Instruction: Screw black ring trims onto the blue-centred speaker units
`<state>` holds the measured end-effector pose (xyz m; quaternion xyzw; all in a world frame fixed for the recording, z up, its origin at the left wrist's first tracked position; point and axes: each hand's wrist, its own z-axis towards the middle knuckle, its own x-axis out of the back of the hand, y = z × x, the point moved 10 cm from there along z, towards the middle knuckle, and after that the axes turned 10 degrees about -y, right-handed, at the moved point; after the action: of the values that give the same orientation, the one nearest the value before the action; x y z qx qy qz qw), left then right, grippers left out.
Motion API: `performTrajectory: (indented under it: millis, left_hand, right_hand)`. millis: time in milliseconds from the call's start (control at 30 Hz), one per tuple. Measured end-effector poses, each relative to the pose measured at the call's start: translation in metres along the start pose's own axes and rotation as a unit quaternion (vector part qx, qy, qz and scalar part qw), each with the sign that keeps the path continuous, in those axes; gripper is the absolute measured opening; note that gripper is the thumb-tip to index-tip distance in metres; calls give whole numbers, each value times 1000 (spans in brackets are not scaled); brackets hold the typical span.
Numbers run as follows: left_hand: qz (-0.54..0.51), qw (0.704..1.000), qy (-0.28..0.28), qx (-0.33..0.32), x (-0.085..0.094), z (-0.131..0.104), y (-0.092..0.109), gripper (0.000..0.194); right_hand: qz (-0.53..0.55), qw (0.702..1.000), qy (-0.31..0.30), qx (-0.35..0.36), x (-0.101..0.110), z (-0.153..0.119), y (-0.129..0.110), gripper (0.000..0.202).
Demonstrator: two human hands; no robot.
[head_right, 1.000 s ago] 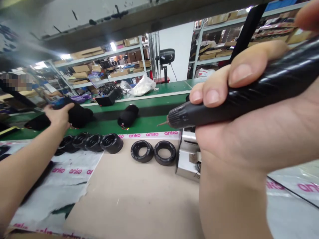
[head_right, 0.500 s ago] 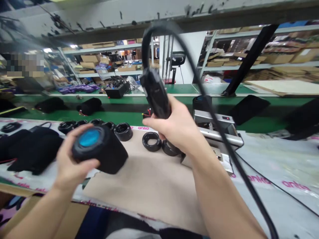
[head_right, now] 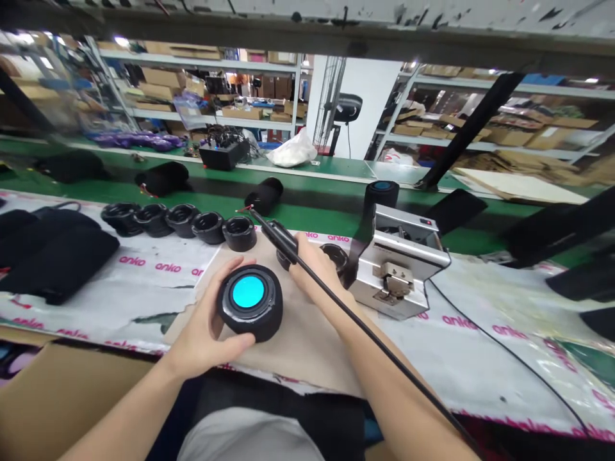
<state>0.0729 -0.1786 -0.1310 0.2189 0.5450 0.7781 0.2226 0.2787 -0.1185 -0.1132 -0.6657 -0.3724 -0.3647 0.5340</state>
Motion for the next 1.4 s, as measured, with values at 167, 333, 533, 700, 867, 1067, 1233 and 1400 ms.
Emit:
performTrajectory:
  millis: [167,333,533,700,867,1067,1233,1400]
  left_hand:
    - [-21,999,-22,31,0,-2,-4,112]
    - [46,995,63,56,5,1,-4,118]
    - [2,1000,25,14,-1,-6,-6,132]
    - [-22,997,-64,44,-18,-3,-12,109]
    - [107,988,105,-23,-27,2,-6,135]
    - [36,997,4,-70,-80,11,1,113]
    - [42,995,-22,-89,-87,21,16,114]
    - [105,988,-21,-112,-86,20,22,105]
  right_hand:
    - [15,1000,3,7,-3,5,2,52]
    - [95,994,53,20,16,-5,2,48]
    - [335,934,109,64,53,-77,14,49]
    - [491,860,138,-5,47,-137,43,68]
    - [495,850,170,-55,41,-161,50,56]
    - [388,902,179,60,55,-168,31,43]
    - [284,943,114,127,52,-168,15,31]
    - [331,929,140,86,74,-162,38,52]
